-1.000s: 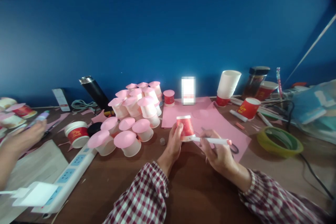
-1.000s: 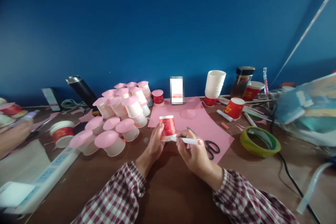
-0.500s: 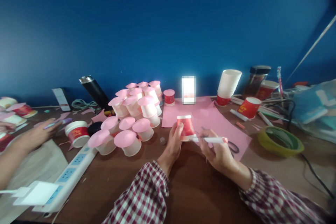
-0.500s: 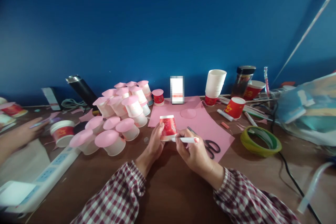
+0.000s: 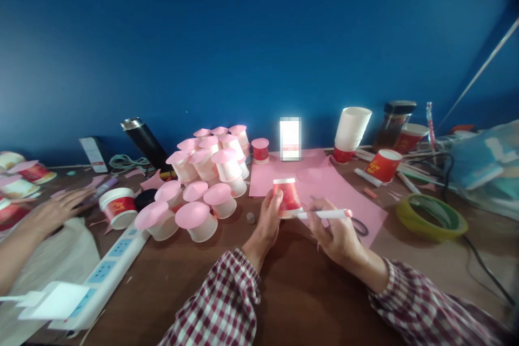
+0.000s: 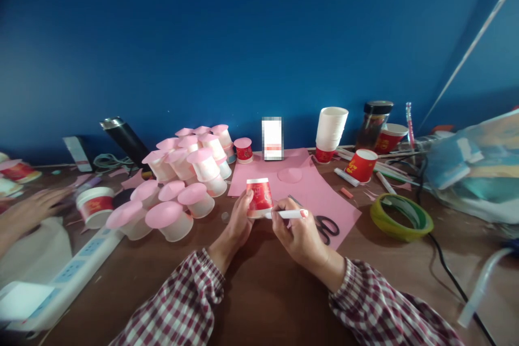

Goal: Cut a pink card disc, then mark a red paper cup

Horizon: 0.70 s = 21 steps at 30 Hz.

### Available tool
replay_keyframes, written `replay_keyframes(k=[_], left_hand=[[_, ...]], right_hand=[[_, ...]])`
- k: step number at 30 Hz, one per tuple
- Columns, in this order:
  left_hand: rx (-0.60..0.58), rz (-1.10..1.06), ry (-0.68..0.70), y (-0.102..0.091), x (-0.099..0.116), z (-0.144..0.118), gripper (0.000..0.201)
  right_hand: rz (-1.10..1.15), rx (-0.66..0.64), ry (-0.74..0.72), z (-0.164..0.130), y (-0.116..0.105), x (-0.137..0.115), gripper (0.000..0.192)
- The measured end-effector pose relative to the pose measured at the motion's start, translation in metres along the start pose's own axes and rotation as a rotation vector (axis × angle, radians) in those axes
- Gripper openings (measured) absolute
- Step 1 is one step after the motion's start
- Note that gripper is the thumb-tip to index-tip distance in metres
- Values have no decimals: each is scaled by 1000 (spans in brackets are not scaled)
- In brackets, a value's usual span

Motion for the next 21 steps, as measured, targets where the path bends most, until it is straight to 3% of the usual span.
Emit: replay_keyframes(k=[6,21], left_hand=[[-67,14,19,3,4,-3,30],[-83,-37,46,4,4,-2,26]], right_hand=[[-15,30,-16,0,-2,0,10],[-34,-2,-13,0,1,5,13]])
Point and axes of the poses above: each hand's wrist, its own z-axis towards the middle knuckle, its own y-axis out of the palm, x = y × z, the point moved 2 cm from there along z, towards the middle knuckle, and after that the axes turned 2 degrees about z, right-handed, at the moved point
